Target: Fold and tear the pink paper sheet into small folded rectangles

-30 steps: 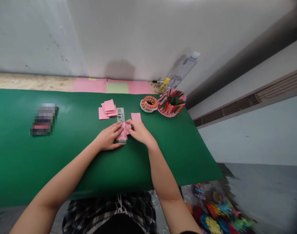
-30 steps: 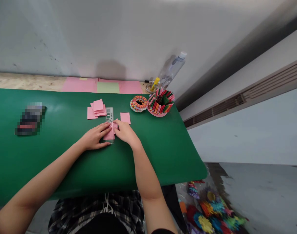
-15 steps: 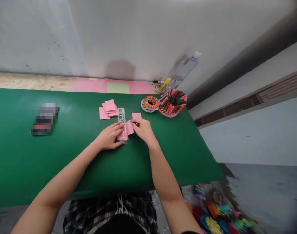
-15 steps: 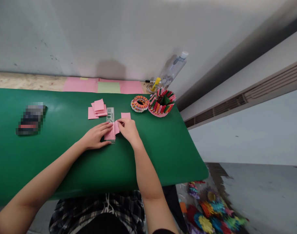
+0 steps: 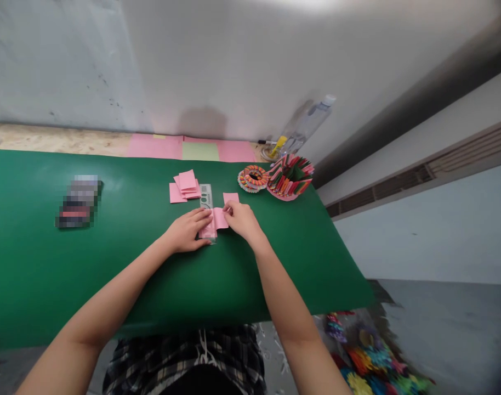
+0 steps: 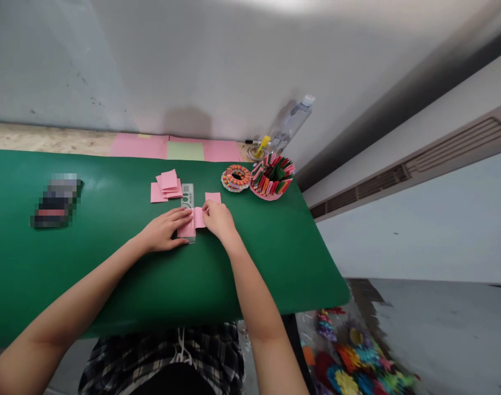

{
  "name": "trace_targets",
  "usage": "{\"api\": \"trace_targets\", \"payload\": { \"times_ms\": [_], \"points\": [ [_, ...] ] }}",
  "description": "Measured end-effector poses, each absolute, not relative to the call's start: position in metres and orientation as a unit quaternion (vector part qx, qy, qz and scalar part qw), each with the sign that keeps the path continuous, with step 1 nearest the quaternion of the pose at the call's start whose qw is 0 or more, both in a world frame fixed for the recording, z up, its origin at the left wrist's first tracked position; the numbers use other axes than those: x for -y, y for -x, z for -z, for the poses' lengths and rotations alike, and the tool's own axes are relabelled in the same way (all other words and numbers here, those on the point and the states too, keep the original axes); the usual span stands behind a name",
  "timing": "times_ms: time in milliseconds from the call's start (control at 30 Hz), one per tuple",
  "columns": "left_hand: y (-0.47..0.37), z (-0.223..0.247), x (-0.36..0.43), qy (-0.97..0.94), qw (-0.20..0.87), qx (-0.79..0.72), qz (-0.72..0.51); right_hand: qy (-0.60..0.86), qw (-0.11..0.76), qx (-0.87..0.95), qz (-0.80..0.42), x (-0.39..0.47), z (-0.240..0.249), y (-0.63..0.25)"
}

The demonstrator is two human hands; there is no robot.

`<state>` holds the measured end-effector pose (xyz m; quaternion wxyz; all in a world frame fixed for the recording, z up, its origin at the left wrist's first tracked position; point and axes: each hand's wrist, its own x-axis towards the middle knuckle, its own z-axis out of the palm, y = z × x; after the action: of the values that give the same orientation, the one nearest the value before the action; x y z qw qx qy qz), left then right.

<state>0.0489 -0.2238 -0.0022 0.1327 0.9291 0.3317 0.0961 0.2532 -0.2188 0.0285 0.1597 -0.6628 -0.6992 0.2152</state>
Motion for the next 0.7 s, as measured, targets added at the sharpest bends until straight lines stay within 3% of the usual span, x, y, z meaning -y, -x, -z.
{"api": "trace_targets", "payload": {
  "times_ms": [567,700],
  "points": [
    [-0.051,0.001,0.225,-0.928,0.122,-0.339,-0.092,0.644,0.286,0.684,-0.190,0.257,0.001,-0.247],
    [-0.051,0.002,0.224,-0.930,0.121,-0.333,-0.091,0.665,0.348,0.579,-0.319,0.260,0.006,-0.250]
  ]
}}
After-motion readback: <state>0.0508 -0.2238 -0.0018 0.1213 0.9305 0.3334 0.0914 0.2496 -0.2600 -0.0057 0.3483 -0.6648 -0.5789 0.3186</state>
